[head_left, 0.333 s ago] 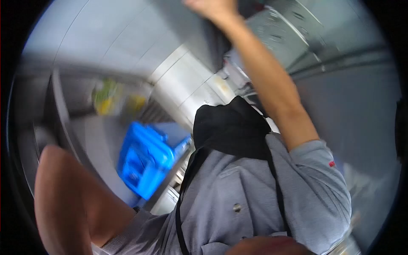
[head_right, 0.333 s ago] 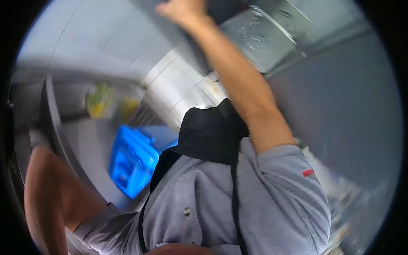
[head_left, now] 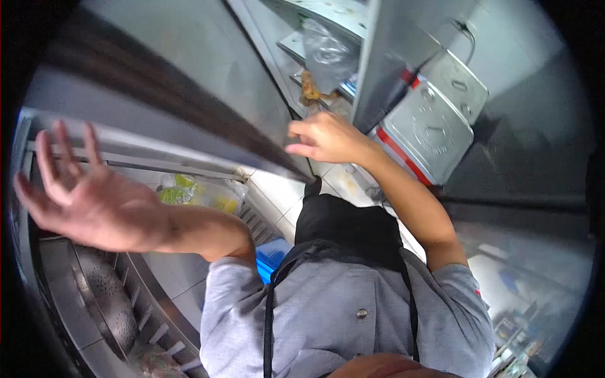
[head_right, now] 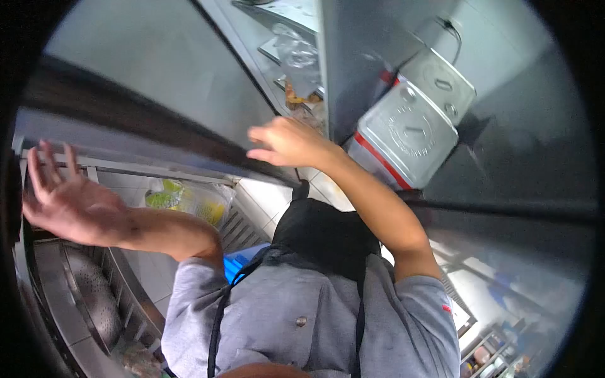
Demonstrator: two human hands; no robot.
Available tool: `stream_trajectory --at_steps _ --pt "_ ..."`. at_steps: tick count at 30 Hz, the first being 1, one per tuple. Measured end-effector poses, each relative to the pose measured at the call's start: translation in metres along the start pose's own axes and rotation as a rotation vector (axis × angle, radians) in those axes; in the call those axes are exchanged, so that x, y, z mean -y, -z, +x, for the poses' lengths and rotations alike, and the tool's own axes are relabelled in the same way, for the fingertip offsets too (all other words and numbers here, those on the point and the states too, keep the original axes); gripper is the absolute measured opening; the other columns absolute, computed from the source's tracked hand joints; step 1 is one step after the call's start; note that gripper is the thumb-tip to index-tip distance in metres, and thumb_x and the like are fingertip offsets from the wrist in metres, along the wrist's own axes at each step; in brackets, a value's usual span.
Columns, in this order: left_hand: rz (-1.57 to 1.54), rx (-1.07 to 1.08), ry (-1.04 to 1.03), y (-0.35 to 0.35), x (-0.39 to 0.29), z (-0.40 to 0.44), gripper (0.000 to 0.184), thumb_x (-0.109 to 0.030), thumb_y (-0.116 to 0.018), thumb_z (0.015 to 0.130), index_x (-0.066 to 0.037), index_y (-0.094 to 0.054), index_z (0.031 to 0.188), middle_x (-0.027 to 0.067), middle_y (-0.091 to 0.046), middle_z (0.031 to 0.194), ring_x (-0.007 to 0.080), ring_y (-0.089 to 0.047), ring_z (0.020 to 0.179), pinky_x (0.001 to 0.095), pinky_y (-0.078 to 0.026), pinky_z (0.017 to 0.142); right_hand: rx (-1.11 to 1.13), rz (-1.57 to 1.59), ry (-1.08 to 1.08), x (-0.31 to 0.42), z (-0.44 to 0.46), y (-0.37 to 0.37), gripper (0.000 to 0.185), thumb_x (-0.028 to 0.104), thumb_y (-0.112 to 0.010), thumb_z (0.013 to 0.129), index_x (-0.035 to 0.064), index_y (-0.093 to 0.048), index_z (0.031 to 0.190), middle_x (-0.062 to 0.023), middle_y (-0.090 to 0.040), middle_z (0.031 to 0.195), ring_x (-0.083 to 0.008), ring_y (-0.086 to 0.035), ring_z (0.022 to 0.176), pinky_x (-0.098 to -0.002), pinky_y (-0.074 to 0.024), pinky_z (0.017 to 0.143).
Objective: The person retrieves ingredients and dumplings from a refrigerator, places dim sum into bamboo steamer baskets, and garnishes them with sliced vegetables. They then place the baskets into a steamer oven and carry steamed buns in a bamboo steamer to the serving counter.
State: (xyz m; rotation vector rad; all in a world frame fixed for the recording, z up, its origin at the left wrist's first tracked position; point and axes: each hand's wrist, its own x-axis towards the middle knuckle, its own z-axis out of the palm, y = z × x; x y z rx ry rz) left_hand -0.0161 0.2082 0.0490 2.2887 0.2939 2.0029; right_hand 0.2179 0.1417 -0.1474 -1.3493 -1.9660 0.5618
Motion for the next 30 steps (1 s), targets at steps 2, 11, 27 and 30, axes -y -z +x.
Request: stream_trajectory --at_steps 2,11,27,30 --pt "0.200 -0.082 0.089 -0.011 0.018 -0.032 0.084 -0.032 -0.071 0.087 0.004 -0.024 0.147 0.0291 -0.033 0.147 0.0382 -0.032 0.137 0.0519 -0.023 0.115 0.093 -0.162 -0.083 -0.045 0.002 -0.023 0.026 0.031 -0.067 0.086 0.0065 -0.062 0.089 -0.0167 -0.066 0.078 -0.0357 -0.066 0.075 -0.0466 -0.0499 0.068" --pt "0.362 -0.325 0.364 0.064 0.086 -0.038 0.076 -0.013 -0.071 0.084 0.006 -0.030 0.144 0.0219 -0.041 0.142 0.0292 -0.042 0.129 0.0398 -0.032 0.110 0.216 -0.148 -0.135 -0.061 0.105 -0.019 0.021 0.023 -0.063 0.088 0.0038 -0.064 0.096 -0.0188 -0.066 0.087 -0.0372 -0.065 0.088 -0.0465 -0.0489 0.080" --pt "0.210 -0.145 -0.138 -0.097 0.140 -0.072 0.037 0.002 -0.066 0.076 -0.001 -0.052 0.110 0.0203 -0.057 0.110 0.0321 -0.059 0.093 0.0403 -0.053 0.080 -1.083 -0.011 -0.326 -0.096 0.146 0.141 0.033 0.014 -0.062 0.089 -0.0031 -0.059 0.118 -0.0099 -0.067 0.078 -0.0170 -0.066 0.070 -0.0300 -0.0521 0.061" --pt "-0.024 0.099 0.054 -0.147 0.174 -0.073 0.036 0.003 -0.070 0.075 -0.001 -0.061 0.109 0.0179 -0.060 0.106 0.0319 -0.060 0.093 0.0404 -0.051 0.079 -1.419 0.441 -0.235 -0.092 0.170 0.198 0.061 0.014 -0.059 0.092 -0.0010 -0.026 0.141 -0.0168 -0.061 0.106 -0.0232 -0.067 0.071 -0.0337 -0.0582 0.054"
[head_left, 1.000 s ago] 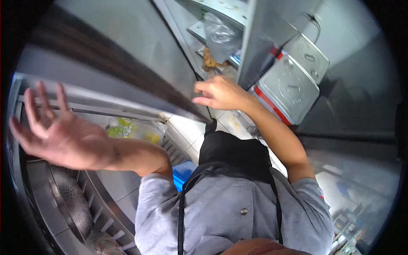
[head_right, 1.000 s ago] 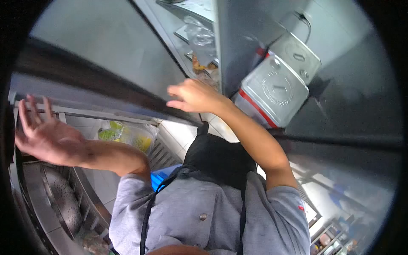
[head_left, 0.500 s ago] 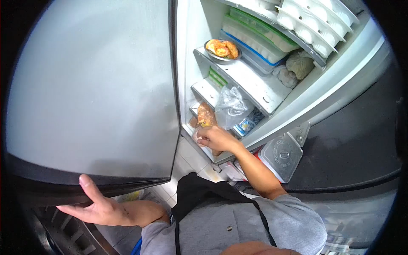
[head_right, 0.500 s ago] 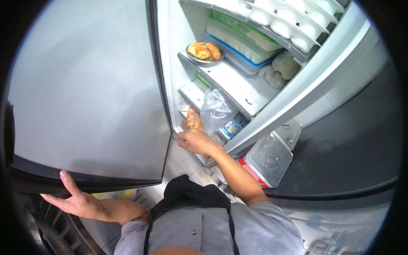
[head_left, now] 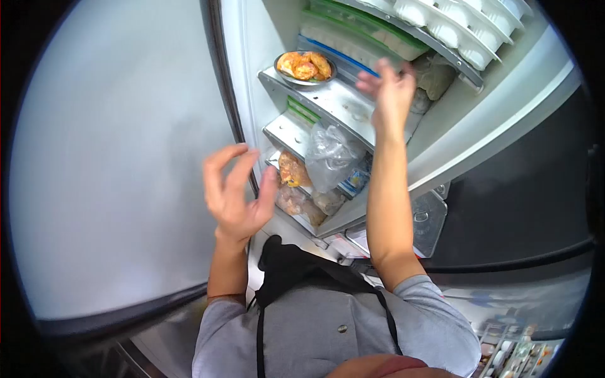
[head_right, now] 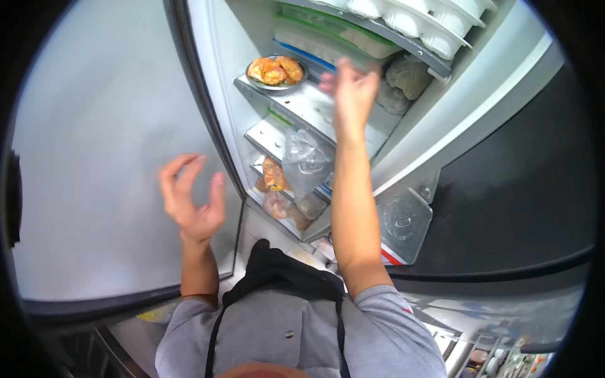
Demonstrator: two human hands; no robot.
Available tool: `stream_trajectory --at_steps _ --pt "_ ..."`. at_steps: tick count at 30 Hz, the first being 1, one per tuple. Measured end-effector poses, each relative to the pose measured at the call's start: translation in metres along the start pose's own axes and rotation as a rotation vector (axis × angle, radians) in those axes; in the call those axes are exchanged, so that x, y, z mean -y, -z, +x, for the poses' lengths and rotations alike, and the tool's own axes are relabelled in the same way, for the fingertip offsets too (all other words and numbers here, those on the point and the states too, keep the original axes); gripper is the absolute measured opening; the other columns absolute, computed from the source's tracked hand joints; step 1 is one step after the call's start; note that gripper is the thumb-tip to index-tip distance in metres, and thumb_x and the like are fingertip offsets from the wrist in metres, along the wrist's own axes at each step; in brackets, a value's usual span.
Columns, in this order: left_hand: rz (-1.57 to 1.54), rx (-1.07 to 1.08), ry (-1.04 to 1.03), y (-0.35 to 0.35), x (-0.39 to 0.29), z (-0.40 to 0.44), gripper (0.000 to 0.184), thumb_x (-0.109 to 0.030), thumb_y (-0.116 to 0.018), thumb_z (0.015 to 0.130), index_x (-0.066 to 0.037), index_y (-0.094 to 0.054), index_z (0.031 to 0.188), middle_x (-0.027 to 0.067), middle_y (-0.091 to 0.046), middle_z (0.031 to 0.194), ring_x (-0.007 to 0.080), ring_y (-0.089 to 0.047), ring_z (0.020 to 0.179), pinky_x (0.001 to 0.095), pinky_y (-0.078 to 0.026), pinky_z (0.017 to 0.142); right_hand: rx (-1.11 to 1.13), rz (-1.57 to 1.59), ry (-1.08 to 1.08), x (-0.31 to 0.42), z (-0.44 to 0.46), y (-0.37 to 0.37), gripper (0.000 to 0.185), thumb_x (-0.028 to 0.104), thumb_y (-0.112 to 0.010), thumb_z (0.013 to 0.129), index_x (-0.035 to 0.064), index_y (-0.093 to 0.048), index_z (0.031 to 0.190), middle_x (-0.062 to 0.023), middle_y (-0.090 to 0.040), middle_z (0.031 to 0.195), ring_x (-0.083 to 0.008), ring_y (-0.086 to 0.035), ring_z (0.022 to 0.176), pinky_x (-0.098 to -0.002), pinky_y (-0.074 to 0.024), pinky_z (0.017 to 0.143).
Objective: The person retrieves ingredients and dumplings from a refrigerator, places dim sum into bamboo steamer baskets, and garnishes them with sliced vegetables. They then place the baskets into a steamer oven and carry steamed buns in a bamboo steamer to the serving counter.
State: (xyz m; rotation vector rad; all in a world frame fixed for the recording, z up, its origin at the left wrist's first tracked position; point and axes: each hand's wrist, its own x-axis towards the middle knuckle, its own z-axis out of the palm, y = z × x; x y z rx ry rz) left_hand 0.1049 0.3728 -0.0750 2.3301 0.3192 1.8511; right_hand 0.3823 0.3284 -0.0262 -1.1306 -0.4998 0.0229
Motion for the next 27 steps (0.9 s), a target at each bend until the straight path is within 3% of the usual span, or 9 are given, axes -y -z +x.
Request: stream_trajectory --at_steps 1,2,4,9,16,18,21,25,27 --pt "-0.012 0.015 -0.012 -0.011 0.012 0.000 0.036 0.003 -0.070 0.075 -0.001 -0.061 0.109 0.0179 -0.060 0.106 0.0319 -0.060 0.093 0.0404 -0.051 0.079 -0.001 0.150 0.018 -0.003 0.030 0.006 0.072 0.013 -0.058 0.093 0.0047 -0.012 0.147 -0.0192 -0.057 0.112 -0.0271 -0.067 0.072 -0.0362 -0.0586 0.053" --pt "-0.075 0.067 -0.002 -0.019 0.023 -0.002 0.036 0.003 -0.071 0.075 0.000 -0.062 0.109 0.0184 -0.060 0.105 0.0316 -0.061 0.092 0.0392 -0.051 0.079 -0.153 0.102 -0.027 -0.008 0.056 0.007 0.059 0.025 -0.059 0.094 0.0025 -0.026 0.138 -0.0194 -0.050 0.109 -0.0361 -0.067 0.074 -0.0424 -0.0605 0.054" --pt "-0.140 0.144 0.028 -0.022 0.039 -0.012 0.037 0.002 -0.072 0.074 0.001 -0.062 0.110 0.0188 -0.061 0.103 0.0314 -0.061 0.091 0.0381 -0.051 0.078 -0.264 0.063 -0.153 0.000 0.088 0.011 0.042 0.033 -0.059 0.094 0.0033 -0.045 0.120 -0.0183 -0.053 0.099 -0.0332 -0.063 0.060 -0.0447 -0.0576 0.050" --pt "-0.226 0.184 0.198 -0.027 0.075 -0.012 0.037 0.002 -0.072 0.076 0.002 -0.061 0.111 0.0190 -0.060 0.102 0.0299 -0.061 0.086 0.0356 -0.050 0.077 -0.219 -0.151 -0.215 0.005 0.122 0.019 0.033 0.036 -0.060 0.091 0.0075 -0.054 0.108 -0.0148 -0.057 0.088 -0.0270 -0.057 0.053 -0.0380 -0.0525 0.046" --pt "-0.367 0.259 0.383 -0.062 0.105 -0.014 0.040 -0.004 -0.070 0.083 0.002 -0.055 0.120 0.0159 -0.060 0.102 0.0224 -0.061 0.085 0.0336 -0.051 0.078 -0.092 0.172 -0.146 0.026 0.032 0.027 0.035 0.028 -0.052 0.091 -0.0020 -0.052 0.110 -0.0192 -0.060 0.094 -0.0298 -0.064 0.071 -0.0404 -0.0586 0.059" --pt "-0.535 0.212 0.546 -0.089 0.110 0.002 0.055 -0.010 -0.072 0.084 -0.001 -0.048 0.133 0.0180 -0.051 0.122 0.0227 -0.058 0.098 0.0355 -0.049 0.083 0.034 0.297 -0.179 0.036 0.000 0.020 0.038 0.025 -0.048 0.091 -0.0061 -0.049 0.113 -0.0229 -0.060 0.100 -0.0343 -0.066 0.074 -0.0438 -0.0613 0.062" --pt "-0.324 -0.036 0.266 -0.120 0.101 0.046 0.071 -0.017 -0.076 0.081 -0.010 -0.041 0.143 0.0208 -0.031 0.141 0.0312 -0.044 0.121 0.0449 -0.041 0.097 0.066 0.373 -0.151 0.048 -0.028 0.008 0.039 0.022 -0.042 0.094 -0.0075 -0.045 0.118 -0.0232 -0.059 0.111 -0.0379 -0.066 0.092 -0.0463 -0.0618 0.074" --pt "-0.027 -0.058 -0.036 -0.138 0.083 0.078 0.081 -0.018 -0.081 0.074 -0.017 -0.041 0.144 0.0217 -0.016 0.147 0.0402 -0.022 0.133 0.0544 -0.026 0.106 0.059 0.329 -0.129 0.055 -0.050 0.002 0.043 0.019 -0.043 0.095 0.0002 -0.039 0.134 -0.0215 -0.058 0.118 -0.0374 -0.064 0.100 -0.0421 -0.0612 0.077" --pt "-0.024 -0.149 -0.068 -0.158 0.084 0.087 0.085 -0.015 -0.082 0.068 -0.021 -0.044 0.143 0.0232 -0.019 0.146 0.0449 -0.017 0.134 0.0576 -0.018 0.108 0.222 -0.082 -0.223 0.066 -0.053 0.010 0.048 0.020 -0.048 0.095 -0.0025 -0.039 0.137 -0.0204 -0.056 0.122 -0.0340 -0.063 0.104 -0.0378 -0.0600 0.077"
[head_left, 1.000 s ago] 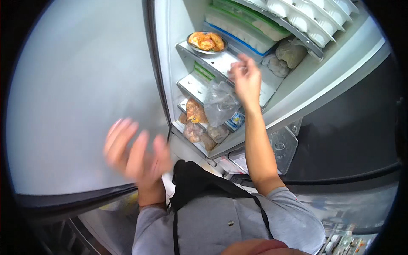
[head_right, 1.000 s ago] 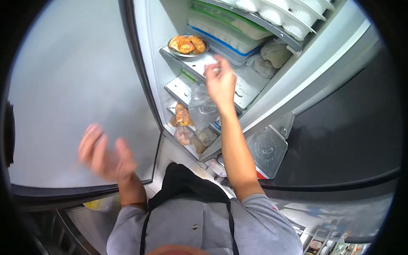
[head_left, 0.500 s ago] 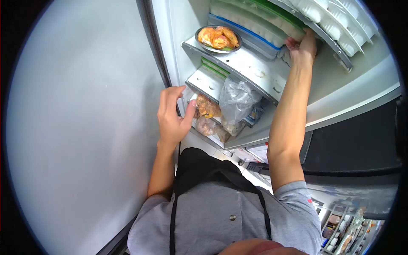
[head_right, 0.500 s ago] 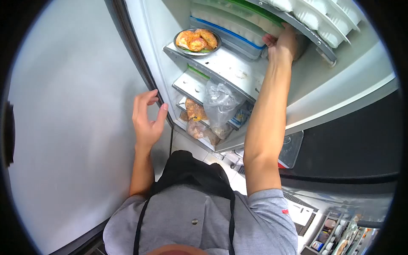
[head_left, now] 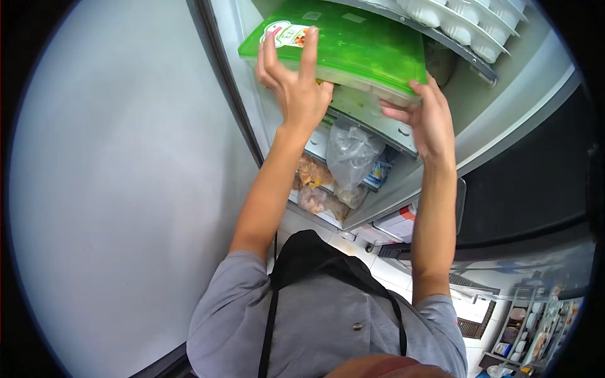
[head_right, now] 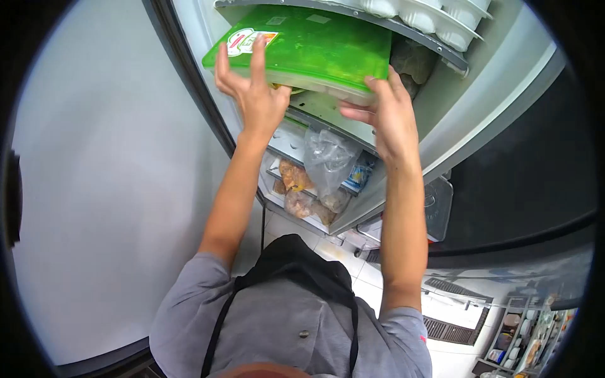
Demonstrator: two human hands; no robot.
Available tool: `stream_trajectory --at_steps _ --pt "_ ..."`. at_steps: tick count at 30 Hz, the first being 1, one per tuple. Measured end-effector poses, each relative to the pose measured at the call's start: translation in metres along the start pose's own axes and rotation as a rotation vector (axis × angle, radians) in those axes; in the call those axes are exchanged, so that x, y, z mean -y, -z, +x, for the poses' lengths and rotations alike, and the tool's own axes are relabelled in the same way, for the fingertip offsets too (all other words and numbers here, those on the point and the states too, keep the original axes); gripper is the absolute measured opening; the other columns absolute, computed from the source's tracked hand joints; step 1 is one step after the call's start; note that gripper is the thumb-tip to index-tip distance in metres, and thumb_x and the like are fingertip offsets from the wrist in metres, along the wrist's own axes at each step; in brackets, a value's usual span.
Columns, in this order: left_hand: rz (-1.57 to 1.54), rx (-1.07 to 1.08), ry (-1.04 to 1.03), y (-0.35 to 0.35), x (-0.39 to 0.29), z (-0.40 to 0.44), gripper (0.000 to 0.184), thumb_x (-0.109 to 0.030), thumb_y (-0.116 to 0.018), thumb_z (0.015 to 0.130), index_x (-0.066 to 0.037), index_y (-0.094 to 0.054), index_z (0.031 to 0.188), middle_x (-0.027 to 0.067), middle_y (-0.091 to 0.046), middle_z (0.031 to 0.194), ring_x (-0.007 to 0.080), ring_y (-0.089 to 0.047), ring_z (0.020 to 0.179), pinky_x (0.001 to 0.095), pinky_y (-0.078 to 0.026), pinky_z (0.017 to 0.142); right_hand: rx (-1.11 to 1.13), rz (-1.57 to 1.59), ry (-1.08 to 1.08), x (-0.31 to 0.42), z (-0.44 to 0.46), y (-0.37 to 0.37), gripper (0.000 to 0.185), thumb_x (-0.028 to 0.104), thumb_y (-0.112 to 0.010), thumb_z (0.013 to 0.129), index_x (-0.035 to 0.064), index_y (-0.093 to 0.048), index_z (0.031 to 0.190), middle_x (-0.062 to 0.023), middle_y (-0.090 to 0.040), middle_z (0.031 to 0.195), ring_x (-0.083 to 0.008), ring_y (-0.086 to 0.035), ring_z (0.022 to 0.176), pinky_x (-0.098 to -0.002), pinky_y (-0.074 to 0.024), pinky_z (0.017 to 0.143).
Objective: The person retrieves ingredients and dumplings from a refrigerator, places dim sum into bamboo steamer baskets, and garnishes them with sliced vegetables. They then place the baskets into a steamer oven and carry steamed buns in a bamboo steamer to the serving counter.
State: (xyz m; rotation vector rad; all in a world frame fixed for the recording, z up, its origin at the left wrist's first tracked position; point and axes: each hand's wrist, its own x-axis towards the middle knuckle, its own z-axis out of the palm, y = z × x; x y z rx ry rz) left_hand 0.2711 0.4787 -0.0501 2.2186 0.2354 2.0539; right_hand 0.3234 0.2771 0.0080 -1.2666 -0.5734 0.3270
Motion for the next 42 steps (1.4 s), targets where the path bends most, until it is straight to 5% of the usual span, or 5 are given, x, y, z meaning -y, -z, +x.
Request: stream_trajectory --at_steps 2,5,12,30,42 --pt "0.004 0.022 0.013 -0.006 0.002 0.003 0.084 -0.010 -0.081 0.064 -0.021 -0.048 0.140 0.0230 -0.025 0.144 0.0439 -0.022 0.132 0.0568 -0.019 0.108 -0.151 -0.375 0.064 0.010 -0.004 0.001 0.044 0.022 -0.056 0.093 -0.0011 -0.052 0.130 -0.0185 -0.057 0.124 -0.0318 -0.063 0.103 -0.0371 -0.0584 0.074" --pt "-0.079 -0.012 0.047 -0.008 0.000 0.005 0.075 -0.010 -0.080 0.064 -0.022 -0.055 0.134 0.0184 -0.035 0.140 0.0399 -0.025 0.132 0.0580 -0.018 0.108 -0.046 -1.681 1.257 0.043 -0.003 -0.006 0.026 0.024 -0.065 0.082 0.0050 -0.070 0.100 -0.0160 -0.064 0.112 -0.0327 -0.065 0.093 -0.0390 -0.0564 0.068" --pt "-0.016 0.052 -0.047 -0.004 0.007 -0.006 0.060 -0.011 -0.074 0.062 -0.022 -0.061 0.120 0.0099 -0.044 0.130 0.0339 -0.033 0.129 0.0673 -0.020 0.101 0.450 -2.073 1.110 0.055 0.014 -0.031 0.023 0.010 -0.064 0.073 -0.0026 -0.062 0.093 -0.0112 -0.063 0.073 -0.0239 -0.067 0.073 -0.0345 -0.0549 0.055" --pt "-0.102 0.036 -0.314 -0.024 0.006 0.005 0.052 -0.015 -0.074 0.056 -0.020 -0.060 0.105 -0.0001 -0.056 0.103 0.0198 -0.049 0.108 0.0466 -0.028 0.098 0.243 -1.761 1.529 0.071 0.050 -0.019 0.044 0.009 -0.061 0.075 0.0021 -0.056 0.117 -0.0069 -0.057 0.087 -0.0234 -0.062 0.076 -0.0341 -0.0537 0.057" --pt "-0.180 0.192 -0.165 -0.006 0.011 0.005 0.112 -0.017 -0.080 0.051 -0.009 -0.029 0.150 0.0046 -0.051 0.096 0.0227 -0.054 0.089 0.0388 -0.028 0.079 0.158 -1.447 1.371 0.039 -0.002 -0.003 0.013 0.002 -0.074 0.076 0.0058 -0.064 0.084 -0.0089 -0.062 0.080 -0.0237 -0.061 0.067 -0.0337 -0.0501 0.054"
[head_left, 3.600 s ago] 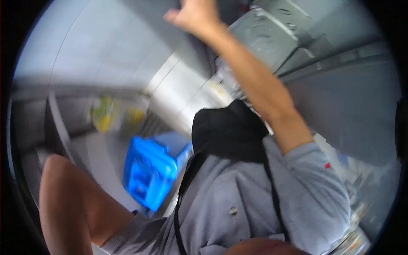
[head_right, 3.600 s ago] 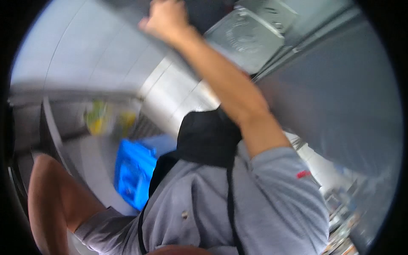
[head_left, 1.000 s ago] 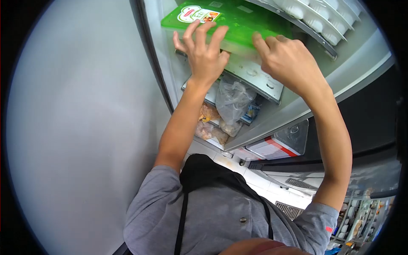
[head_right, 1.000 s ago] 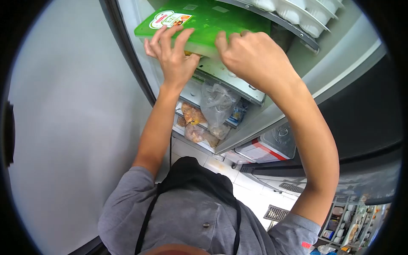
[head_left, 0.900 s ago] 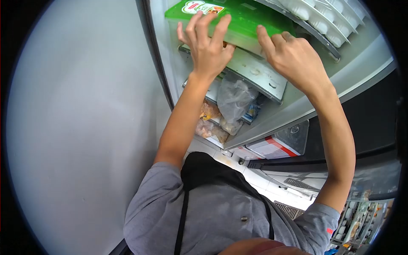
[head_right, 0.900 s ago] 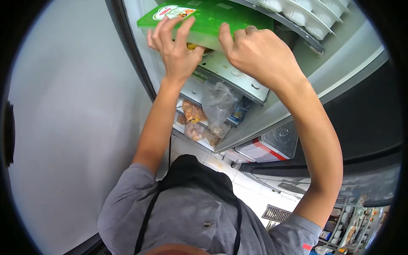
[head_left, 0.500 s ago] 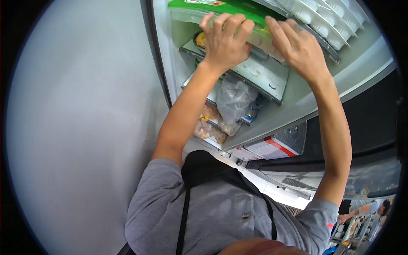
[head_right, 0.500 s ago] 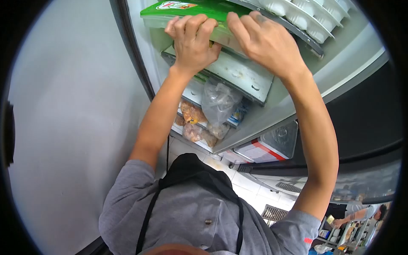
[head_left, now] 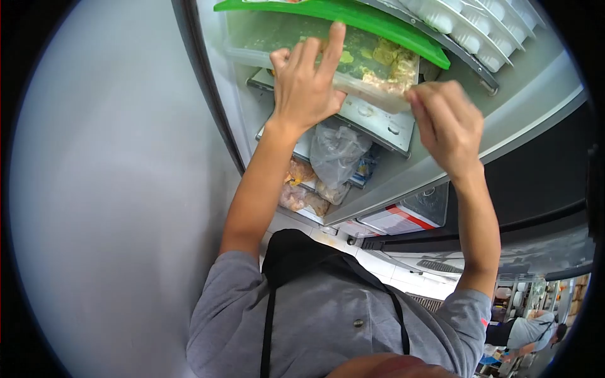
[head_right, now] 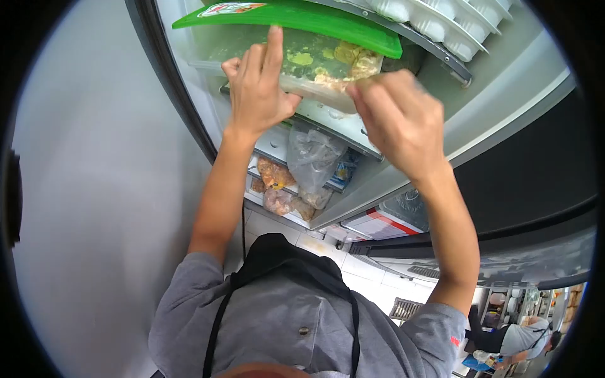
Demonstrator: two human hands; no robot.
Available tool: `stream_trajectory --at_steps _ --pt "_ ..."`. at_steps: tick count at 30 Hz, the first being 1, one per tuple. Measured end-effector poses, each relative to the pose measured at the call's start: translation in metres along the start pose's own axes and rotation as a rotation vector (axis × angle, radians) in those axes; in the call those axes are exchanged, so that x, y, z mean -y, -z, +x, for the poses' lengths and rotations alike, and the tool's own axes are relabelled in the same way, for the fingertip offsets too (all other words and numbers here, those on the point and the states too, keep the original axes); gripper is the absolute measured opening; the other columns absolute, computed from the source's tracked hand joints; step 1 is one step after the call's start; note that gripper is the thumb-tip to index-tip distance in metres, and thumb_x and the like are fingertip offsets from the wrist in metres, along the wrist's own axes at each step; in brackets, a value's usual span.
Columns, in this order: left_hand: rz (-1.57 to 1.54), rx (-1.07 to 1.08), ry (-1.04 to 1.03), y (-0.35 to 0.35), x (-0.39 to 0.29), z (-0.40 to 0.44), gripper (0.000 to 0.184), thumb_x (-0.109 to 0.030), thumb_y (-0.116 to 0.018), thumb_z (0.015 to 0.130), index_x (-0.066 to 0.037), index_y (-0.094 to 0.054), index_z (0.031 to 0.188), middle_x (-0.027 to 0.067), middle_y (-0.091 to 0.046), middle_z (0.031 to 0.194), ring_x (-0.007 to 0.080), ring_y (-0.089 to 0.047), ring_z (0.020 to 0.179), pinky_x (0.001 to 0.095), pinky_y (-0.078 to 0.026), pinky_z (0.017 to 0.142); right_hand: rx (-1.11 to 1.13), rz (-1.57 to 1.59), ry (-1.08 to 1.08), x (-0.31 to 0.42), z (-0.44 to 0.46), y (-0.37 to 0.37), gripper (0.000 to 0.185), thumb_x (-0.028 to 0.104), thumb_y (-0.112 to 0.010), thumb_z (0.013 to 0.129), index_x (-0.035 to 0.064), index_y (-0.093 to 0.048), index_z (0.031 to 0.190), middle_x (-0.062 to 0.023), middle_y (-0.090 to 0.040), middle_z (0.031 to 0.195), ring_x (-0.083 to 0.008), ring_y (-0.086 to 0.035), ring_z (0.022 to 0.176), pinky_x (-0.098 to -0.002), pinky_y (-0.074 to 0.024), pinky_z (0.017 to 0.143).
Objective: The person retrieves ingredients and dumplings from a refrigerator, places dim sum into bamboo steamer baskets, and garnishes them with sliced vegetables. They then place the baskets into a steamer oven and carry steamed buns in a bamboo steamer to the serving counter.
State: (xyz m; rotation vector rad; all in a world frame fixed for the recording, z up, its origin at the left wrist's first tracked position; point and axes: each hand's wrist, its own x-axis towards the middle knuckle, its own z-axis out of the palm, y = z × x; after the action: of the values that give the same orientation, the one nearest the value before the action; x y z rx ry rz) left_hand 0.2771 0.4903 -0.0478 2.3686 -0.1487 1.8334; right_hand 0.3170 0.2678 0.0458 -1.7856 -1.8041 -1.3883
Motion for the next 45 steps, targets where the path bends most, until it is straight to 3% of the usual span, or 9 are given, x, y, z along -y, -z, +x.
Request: stream_trajectory --at_steps 5,8,11,13,17,20,22,28,45 --pt "-0.023 -0.065 0.015 -0.013 0.010 -0.008 0.104 -0.021 -0.078 0.057 -0.013 -0.032 0.150 0.0035 -0.050 0.089 0.0201 -0.053 0.080 0.0385 -0.029 0.075 0.360 0.284 -0.290 -0.022 0.001 -0.012 0.038 -0.004 -0.053 0.089 0.0022 -0.058 0.126 -0.0208 -0.063 0.108 -0.0385 -0.061 0.099 -0.0414 -0.0479 0.087" --pt "-0.006 -0.073 0.005 -0.015 0.014 -0.009 0.103 -0.022 -0.077 0.059 -0.012 -0.031 0.151 0.0034 -0.050 0.088 0.0198 -0.052 0.074 0.0387 -0.029 0.073 0.471 0.328 -0.173 -0.042 0.016 -0.025 0.035 0.003 -0.054 0.092 0.0017 -0.058 0.126 -0.0206 -0.064 0.106 -0.0366 -0.061 0.096 -0.0411 -0.0472 0.088" --pt "-0.054 -0.043 0.018 -0.009 0.014 -0.006 0.103 -0.023 -0.077 0.058 -0.012 -0.031 0.150 0.0057 -0.049 0.089 0.0239 -0.051 0.081 0.0401 -0.029 0.074 0.703 0.423 -0.235 -0.032 0.035 -0.028 0.033 0.025 -0.053 0.097 0.0012 -0.063 0.118 -0.0184 -0.065 0.099 -0.0324 -0.061 0.091 -0.0383 -0.0480 0.082" --pt "0.009 -0.020 -0.007 -0.001 0.012 -0.004 0.115 -0.014 -0.077 0.055 -0.006 -0.018 0.154 0.0026 -0.060 0.082 0.0234 -0.057 0.078 0.0373 -0.032 0.075 0.777 0.514 -0.213 -0.027 0.040 -0.038 0.052 0.048 -0.046 0.099 -0.0007 -0.066 0.100 -0.0161 -0.063 0.084 -0.0266 -0.061 0.075 -0.0366 -0.0481 0.070" --pt "0.007 -0.091 -0.028 -0.003 0.011 -0.006 0.113 -0.012 -0.075 0.055 -0.006 -0.020 0.153 0.0020 -0.059 0.080 0.0235 -0.056 0.076 0.0370 -0.032 0.074 0.962 0.556 -0.491 -0.021 0.059 -0.057 0.064 0.057 -0.041 0.099 -0.0005 -0.059 0.077 -0.0090 -0.051 0.061 -0.0193 -0.052 0.055 -0.0352 -0.0435 0.055" --pt "0.045 -0.020 0.056 -0.001 0.006 -0.009 0.110 -0.009 -0.071 0.054 -0.007 -0.023 0.153 0.0031 -0.059 0.079 0.0246 -0.055 0.075 0.0369 -0.032 0.073 1.272 0.384 -0.513 -0.003 0.085 -0.053 0.060 0.053 -0.043 0.099 -0.0010 -0.062 0.081 -0.0082 -0.053 0.061 -0.0181 -0.053 0.055 -0.0356 -0.0436 0.055" --pt "0.016 0.014 0.070 0.007 0.001 -0.001 0.098 -0.003 -0.062 0.060 -0.006 -0.029 0.151 0.0122 -0.064 0.094 0.0322 -0.054 0.081 0.0419 -0.037 0.074 1.174 0.424 -0.490 -0.010 0.072 -0.064 0.058 0.050 -0.043 0.100 -0.0013 -0.063 0.083 -0.0083 -0.054 0.061 -0.0181 -0.053 0.054 -0.0355 -0.0437 0.054" --pt "0.026 0.008 0.026 0.013 0.004 0.008 0.095 -0.005 -0.064 0.055 -0.001 -0.038 0.146 0.0133 -0.063 0.088 0.0319 -0.053 0.077 0.0419 -0.036 0.071 1.116 0.463 -0.566 -0.010 0.076 -0.064 0.045 0.040 -0.049 0.097 -0.0008 -0.067 0.093 -0.0091 -0.061 0.067 -0.0188 -0.057 0.059 -0.0357 -0.0452 0.058" --pt "0.047 -0.039 0.044 -0.013 0.007 -0.017 0.109 -0.007 -0.067 0.050 -0.008 -0.028 0.152 0.0042 -0.058 0.077 0.0260 -0.054 0.075 0.0366 -0.032 0.072 1.076 0.357 -0.510 -0.012 0.069 -0.058 0.038 0.036 -0.056 0.091 0.0013 -0.062 0.077 -0.0079 -0.054 0.062 -0.0178 -0.049 0.058 -0.0366 -0.0404 0.059"
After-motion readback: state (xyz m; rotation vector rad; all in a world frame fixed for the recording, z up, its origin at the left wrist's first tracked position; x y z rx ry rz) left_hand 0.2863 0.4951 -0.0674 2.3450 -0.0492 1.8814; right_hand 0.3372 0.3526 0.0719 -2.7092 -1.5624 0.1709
